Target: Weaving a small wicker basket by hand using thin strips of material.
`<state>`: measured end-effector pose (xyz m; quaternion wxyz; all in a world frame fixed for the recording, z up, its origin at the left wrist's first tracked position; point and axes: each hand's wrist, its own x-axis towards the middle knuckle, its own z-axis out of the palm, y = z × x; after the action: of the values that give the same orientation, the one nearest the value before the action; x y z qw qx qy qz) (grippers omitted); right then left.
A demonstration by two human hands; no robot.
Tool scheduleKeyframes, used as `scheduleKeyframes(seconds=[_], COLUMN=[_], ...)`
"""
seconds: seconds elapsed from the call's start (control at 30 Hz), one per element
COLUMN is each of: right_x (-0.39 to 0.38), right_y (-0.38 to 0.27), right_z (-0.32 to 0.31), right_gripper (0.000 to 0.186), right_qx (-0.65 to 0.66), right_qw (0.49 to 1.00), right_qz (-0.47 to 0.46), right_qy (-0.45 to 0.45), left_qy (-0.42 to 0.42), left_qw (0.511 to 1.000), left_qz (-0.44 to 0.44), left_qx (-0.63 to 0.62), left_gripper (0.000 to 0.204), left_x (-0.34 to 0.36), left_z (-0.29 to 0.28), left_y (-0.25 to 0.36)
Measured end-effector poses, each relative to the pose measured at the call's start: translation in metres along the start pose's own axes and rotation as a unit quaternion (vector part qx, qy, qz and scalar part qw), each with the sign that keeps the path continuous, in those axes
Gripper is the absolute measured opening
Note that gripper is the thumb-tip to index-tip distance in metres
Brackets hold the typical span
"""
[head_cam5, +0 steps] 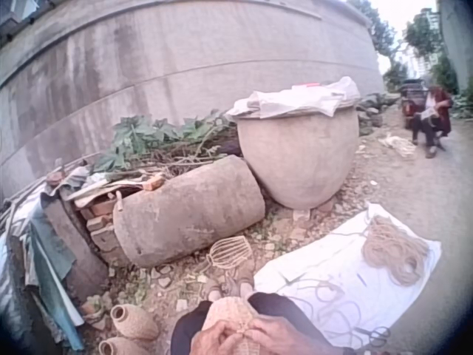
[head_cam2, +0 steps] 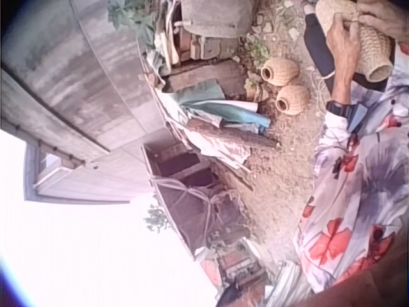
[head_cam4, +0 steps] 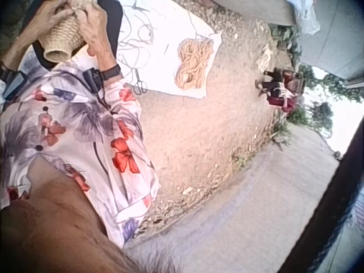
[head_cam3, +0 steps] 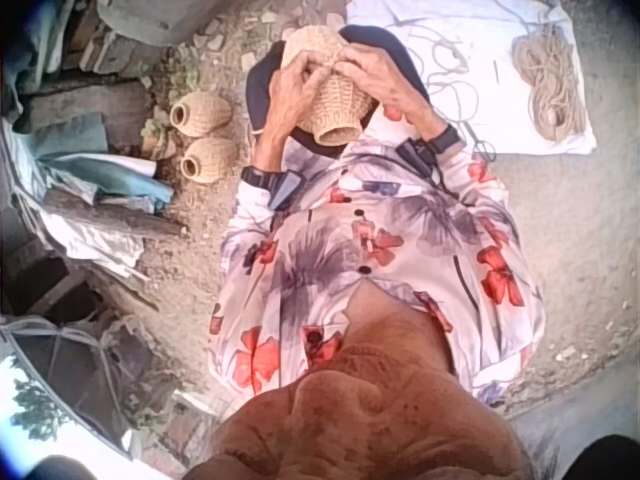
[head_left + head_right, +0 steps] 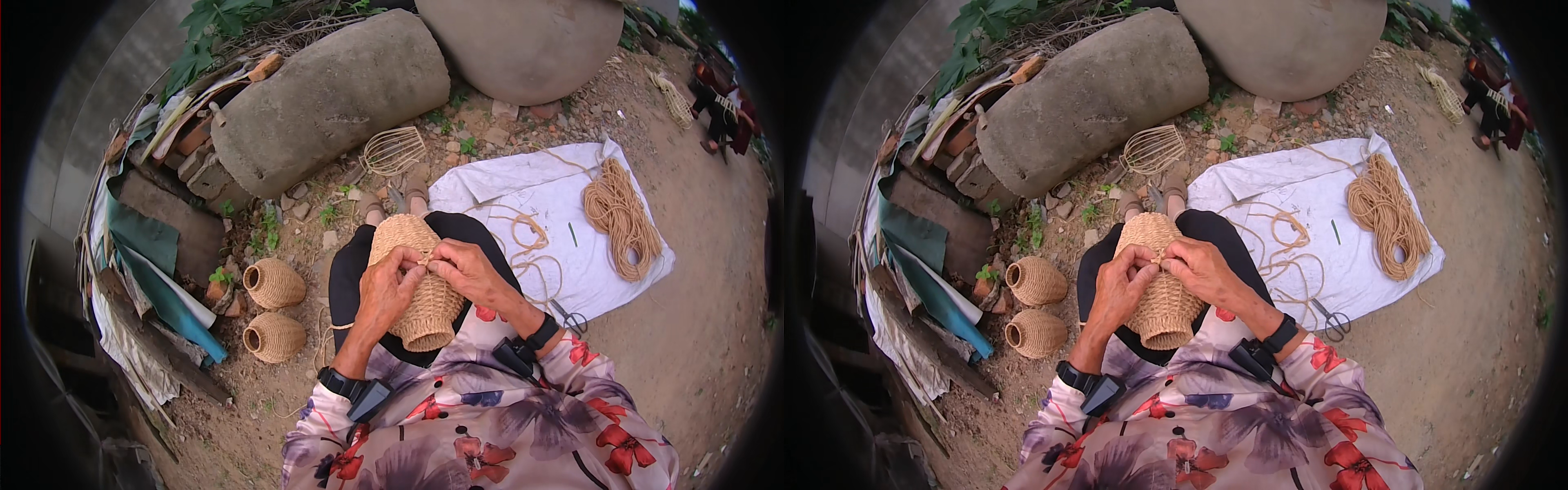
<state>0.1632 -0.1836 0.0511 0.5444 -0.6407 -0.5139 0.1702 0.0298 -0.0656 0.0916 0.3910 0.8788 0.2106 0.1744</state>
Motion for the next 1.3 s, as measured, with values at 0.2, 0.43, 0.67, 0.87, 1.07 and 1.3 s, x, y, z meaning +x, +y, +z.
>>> scheduleKeyframes(seconds=[0.2, 0.43, 0.67, 0.87, 1.07, 1.3], right_x=[0.003, 0.014, 0.017, 0.018, 0.022, 0.021], right_y=[-0.026, -0.011, -0.009, 0.002, -0.006, -0.028], right_z=[-0.005, -0.017, -0.002, 0.006, -0.002, -0.015], right_gripper=[0.014, 0.020, 0.014, 0.016, 0.018, 0.013], right_qx=[-0.056, -0.118, -0.188, -0.158, -0.059, -0.152], right_qw=[0.996, 0.986, 0.976, 0.985, 0.997, 0.959], right_qz=[-0.002, -0.120, -0.106, -0.059, -0.052, -0.227], right_qy=[0.064, -0.018, 0.014, 0.034, -0.020, 0.076], left_qy=[0.057, 0.042, 0.066, 0.041, 0.021, -0.023], left_qw=[0.998, 0.999, 0.993, 0.998, 0.994, 0.985], left_qz=[0.012, -0.004, -0.004, 0.016, -0.007, -0.068], left_qx=[-0.029, -0.016, -0.094, -0.043, -0.105, -0.156], left_gripper=[0.012, 0.012, 0.010, 0.012, 0.015, 0.013], left_x=[-0.002, -0.003, -0.004, -0.004, 0.002, 0.004], left_z=[0.006, 0.003, 0.005, -0.001, -0.003, -0.011], left_y=[-0.008, -0.003, -0.009, -0.006, -0.005, 0.003])
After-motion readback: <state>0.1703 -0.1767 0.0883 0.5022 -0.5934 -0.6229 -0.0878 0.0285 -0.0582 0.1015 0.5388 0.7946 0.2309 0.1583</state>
